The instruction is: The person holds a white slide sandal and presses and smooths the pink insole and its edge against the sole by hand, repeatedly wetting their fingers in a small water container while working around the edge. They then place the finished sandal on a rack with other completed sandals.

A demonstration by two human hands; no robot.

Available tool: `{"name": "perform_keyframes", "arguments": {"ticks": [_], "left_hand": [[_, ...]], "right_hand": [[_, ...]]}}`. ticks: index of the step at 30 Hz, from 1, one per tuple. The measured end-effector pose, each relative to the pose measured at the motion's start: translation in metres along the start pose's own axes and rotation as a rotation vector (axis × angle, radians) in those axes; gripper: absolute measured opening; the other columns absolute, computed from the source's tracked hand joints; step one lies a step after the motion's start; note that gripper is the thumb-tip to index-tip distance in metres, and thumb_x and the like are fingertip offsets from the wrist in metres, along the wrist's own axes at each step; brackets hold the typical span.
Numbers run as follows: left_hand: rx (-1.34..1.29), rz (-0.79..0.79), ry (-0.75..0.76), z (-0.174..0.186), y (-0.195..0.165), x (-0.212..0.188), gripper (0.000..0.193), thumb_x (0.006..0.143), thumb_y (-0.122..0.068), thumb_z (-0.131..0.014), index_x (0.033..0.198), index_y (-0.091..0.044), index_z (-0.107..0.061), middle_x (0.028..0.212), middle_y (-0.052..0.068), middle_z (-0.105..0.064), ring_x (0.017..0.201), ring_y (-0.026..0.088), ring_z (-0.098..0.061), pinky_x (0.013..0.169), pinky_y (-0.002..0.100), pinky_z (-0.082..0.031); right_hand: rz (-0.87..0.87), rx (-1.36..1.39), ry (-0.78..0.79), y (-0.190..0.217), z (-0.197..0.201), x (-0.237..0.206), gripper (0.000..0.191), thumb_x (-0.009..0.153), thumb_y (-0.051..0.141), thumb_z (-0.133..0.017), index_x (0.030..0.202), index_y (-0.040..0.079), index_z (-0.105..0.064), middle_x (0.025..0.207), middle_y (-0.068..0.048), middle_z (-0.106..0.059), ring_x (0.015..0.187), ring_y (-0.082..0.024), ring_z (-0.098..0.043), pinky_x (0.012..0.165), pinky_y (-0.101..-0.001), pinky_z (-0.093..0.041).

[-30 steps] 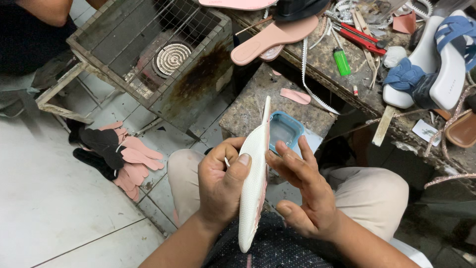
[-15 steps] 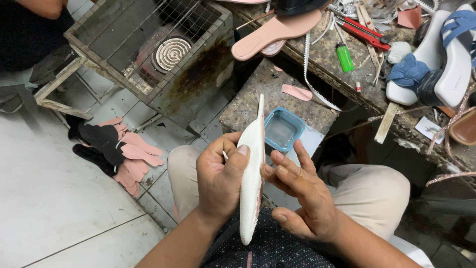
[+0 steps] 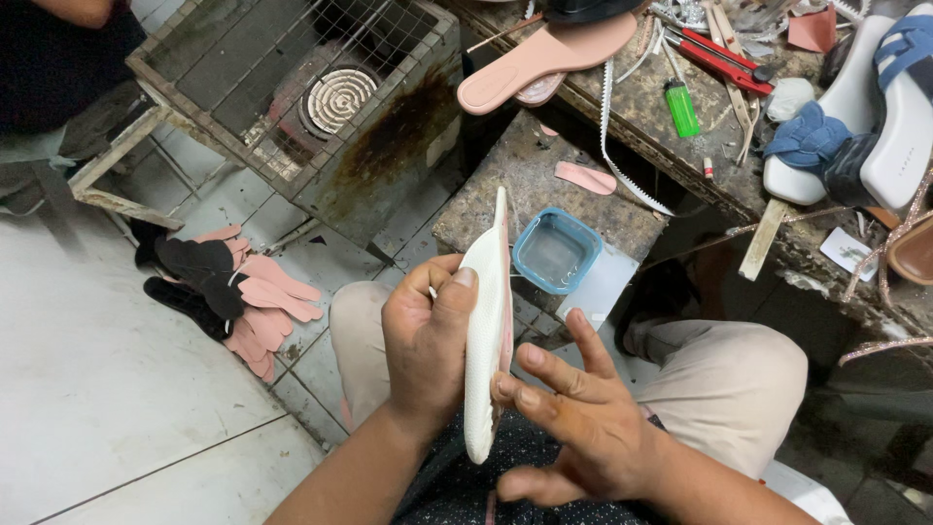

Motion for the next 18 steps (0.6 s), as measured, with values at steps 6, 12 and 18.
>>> {"name": "perform_keyframes", "arguments": {"ticks": [6,12,18], "left_hand": [[-0.129,0.01,0.233,0.004,0.008,-0.004,0.044,0.102,-0.039,-0.065,0.117,-0.002,-0.047,0.093,0.009,-0.067,0.078,0.012,-0.065,0.067,0.026,-0.055],[-0.194,0.123,0.447,0.027,0.012,-0.004,0.05,0.092,-0.028,-0.081,0.12,-0.002,-0.049,0.112,0.011,-0.069,0.102,0.017,-0.068,0.09,0.031,-0.058],[-0.236,0.148,0.507,0.034,0.007,-0.005,0.041,0.093,-0.017,-0.083,0.114,-0.004,-0.05,0.113,0.01,-0.069,0.104,0.017,-0.069,0.09,0.031,-0.058]], "right_hand": [[-0.102,-0.16,-0.114,0.001,-0.003,0.004,0.083,0.097,0.036,-0.08,0.156,0.003,-0.031,0.14,-0.011,-0.066,0.152,-0.028,-0.04,0.13,-0.0601,-0.011],[-0.092,-0.117,-0.108,0.002,0.01,0.002,0.073,0.097,0.034,-0.076,0.15,0.007,-0.035,0.137,-0.009,-0.068,0.149,-0.026,-0.048,0.132,-0.0589,-0.012],[-0.252,0.186,-0.108,-0.001,0.016,-0.003,0.065,0.097,0.036,-0.063,0.15,0.008,-0.04,0.133,-0.014,-0.069,0.151,-0.024,-0.041,0.134,-0.0565,-0.011]]}}
Point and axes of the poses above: each hand's wrist, its own x-axis towards the middle knuckle, its own z-axis out of the back of the hand, y = z × x, the point moved 2 cm from there along x, towards the middle knuckle
